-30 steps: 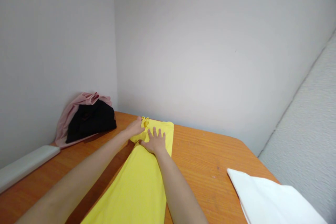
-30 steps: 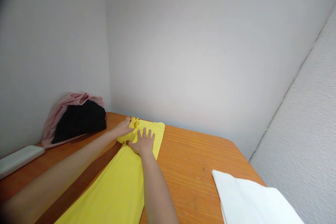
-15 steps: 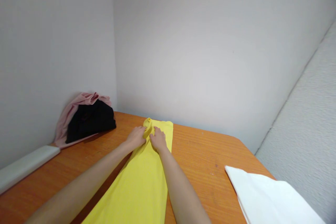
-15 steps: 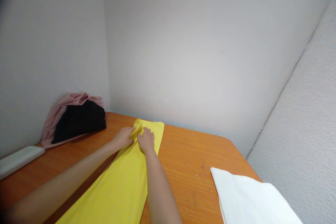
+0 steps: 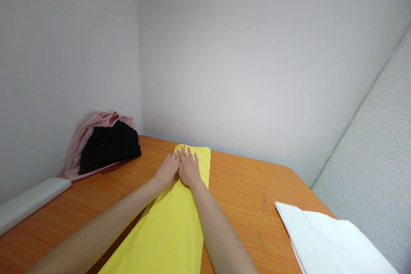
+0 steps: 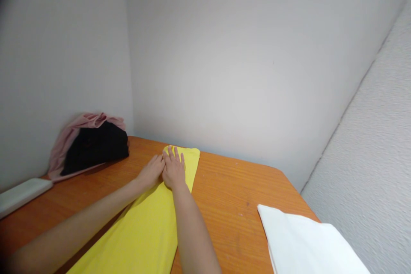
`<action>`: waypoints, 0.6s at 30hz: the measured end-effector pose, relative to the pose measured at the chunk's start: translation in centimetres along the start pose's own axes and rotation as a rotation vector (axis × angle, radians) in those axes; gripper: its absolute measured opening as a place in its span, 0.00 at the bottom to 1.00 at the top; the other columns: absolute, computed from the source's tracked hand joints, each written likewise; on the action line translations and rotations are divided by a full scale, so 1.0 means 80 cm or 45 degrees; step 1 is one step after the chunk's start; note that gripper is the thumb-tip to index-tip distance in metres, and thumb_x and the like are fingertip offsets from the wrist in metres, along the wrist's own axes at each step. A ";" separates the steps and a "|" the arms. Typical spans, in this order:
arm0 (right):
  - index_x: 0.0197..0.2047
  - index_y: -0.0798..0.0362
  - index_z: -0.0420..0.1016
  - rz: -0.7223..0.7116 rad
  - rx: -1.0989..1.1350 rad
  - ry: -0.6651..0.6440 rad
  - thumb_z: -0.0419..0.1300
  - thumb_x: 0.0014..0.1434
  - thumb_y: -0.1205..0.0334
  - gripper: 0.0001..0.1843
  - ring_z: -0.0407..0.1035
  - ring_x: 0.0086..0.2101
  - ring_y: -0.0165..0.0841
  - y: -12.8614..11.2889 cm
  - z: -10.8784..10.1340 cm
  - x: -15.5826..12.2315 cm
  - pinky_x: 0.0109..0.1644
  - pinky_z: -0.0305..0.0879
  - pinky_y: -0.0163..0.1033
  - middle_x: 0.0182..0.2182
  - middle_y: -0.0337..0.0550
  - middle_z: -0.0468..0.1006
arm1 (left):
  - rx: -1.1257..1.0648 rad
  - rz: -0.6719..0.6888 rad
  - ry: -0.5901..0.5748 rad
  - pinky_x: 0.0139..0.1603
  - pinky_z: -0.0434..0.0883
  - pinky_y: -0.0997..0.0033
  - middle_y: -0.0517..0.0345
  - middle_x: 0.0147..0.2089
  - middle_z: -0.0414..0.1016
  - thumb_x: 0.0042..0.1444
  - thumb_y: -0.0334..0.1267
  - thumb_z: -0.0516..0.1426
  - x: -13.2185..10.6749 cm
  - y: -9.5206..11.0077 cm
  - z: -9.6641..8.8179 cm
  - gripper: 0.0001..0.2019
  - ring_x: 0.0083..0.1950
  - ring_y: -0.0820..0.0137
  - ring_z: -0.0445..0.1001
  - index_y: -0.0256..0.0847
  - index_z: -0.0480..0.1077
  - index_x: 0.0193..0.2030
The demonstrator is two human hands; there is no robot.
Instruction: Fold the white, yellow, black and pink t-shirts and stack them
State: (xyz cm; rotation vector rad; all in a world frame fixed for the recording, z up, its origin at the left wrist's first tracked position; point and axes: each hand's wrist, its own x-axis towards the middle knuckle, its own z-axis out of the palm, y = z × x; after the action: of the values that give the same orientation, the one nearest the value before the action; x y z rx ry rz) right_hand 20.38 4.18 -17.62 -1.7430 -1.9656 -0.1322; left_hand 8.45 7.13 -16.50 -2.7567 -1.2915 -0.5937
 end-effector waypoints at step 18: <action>0.67 0.52 0.58 0.214 -0.049 0.108 0.56 0.58 0.55 0.34 0.19 0.69 0.44 0.004 0.006 0.002 0.69 0.26 0.55 0.72 0.39 0.28 | 0.117 0.315 -0.108 0.51 0.65 0.61 0.47 0.43 0.72 0.62 0.26 0.49 -0.041 -0.014 -0.031 0.12 0.48 0.60 0.67 0.36 0.74 0.38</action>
State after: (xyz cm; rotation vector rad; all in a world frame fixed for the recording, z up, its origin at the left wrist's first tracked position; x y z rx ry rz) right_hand 20.52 4.54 -18.04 -1.8866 -1.7594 -0.1834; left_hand 4.90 4.93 -15.49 -2.8302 -0.9420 -0.3929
